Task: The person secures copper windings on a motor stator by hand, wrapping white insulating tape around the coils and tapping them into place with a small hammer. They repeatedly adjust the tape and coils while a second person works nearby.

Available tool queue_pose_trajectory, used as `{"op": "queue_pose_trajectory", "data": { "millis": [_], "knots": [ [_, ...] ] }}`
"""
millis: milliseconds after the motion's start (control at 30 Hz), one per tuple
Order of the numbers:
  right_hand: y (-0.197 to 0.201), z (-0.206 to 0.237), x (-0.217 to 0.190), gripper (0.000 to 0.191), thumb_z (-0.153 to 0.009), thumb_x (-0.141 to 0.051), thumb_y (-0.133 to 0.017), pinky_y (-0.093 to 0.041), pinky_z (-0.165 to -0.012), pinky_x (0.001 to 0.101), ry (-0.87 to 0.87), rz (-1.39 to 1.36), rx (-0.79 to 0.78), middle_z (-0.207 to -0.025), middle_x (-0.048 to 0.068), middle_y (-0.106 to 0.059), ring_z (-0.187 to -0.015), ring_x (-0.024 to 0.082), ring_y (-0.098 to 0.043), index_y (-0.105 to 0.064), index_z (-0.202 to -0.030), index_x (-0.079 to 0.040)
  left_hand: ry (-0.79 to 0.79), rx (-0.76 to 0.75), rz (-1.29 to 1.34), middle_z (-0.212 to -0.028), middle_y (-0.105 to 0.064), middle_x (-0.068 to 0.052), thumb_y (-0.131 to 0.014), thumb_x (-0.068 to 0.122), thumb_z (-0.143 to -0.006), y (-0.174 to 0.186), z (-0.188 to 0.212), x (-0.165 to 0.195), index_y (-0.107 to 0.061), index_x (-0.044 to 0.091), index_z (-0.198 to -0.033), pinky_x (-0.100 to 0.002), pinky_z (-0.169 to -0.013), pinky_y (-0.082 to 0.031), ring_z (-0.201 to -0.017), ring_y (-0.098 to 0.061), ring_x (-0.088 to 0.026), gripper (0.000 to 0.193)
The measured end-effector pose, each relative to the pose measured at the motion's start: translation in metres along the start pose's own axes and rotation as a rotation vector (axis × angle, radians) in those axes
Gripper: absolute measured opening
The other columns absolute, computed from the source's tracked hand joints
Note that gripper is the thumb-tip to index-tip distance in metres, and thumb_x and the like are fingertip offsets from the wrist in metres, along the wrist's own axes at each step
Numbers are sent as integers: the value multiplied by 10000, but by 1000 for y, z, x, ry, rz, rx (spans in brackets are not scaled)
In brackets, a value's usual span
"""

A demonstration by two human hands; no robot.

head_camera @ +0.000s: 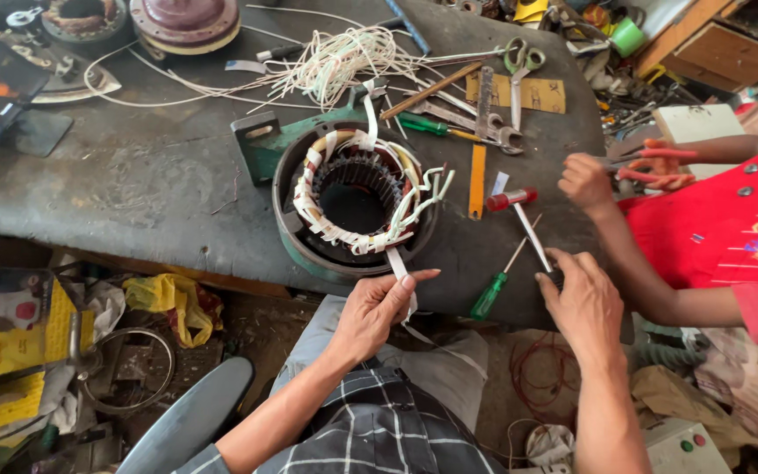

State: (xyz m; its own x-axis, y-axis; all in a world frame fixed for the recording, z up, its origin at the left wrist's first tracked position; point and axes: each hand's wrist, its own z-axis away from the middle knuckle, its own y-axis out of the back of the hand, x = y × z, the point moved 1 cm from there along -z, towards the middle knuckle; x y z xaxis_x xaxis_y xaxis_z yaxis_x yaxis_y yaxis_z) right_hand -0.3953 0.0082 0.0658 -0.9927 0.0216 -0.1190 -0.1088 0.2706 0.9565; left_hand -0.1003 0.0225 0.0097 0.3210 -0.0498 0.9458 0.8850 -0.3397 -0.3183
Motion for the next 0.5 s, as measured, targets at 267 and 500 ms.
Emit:
{"op": "queue_pose_trajectory", "data": {
  "millis": [267, 500],
  "knots": [
    [21, 18, -17, 363, -981, -102, -575, -557, -618, 387, -99, -558, 20, -998, 125, -660, -699, 269, -703, -607, -1339, -54, -18, -22, -161, -605, -357, 83, -492, 370, -1085, 7, -1, -1, -715, 65, -1325, -272, -494, -275, -561, -319, -28, 448],
    [33, 34, -59, 393, -874, -24, -656, -596, -695, 346, 834, -536, 104, -1061, 112, -673, -829, 266, -714, -595, -1250, -118, -154, 7, -320, -641, -450, 26, -531, 375, -1168, 12, -3, -15, -738, 17, -1049, -292, -544, -376, -628, -391, -33, 430]
  ]
}}
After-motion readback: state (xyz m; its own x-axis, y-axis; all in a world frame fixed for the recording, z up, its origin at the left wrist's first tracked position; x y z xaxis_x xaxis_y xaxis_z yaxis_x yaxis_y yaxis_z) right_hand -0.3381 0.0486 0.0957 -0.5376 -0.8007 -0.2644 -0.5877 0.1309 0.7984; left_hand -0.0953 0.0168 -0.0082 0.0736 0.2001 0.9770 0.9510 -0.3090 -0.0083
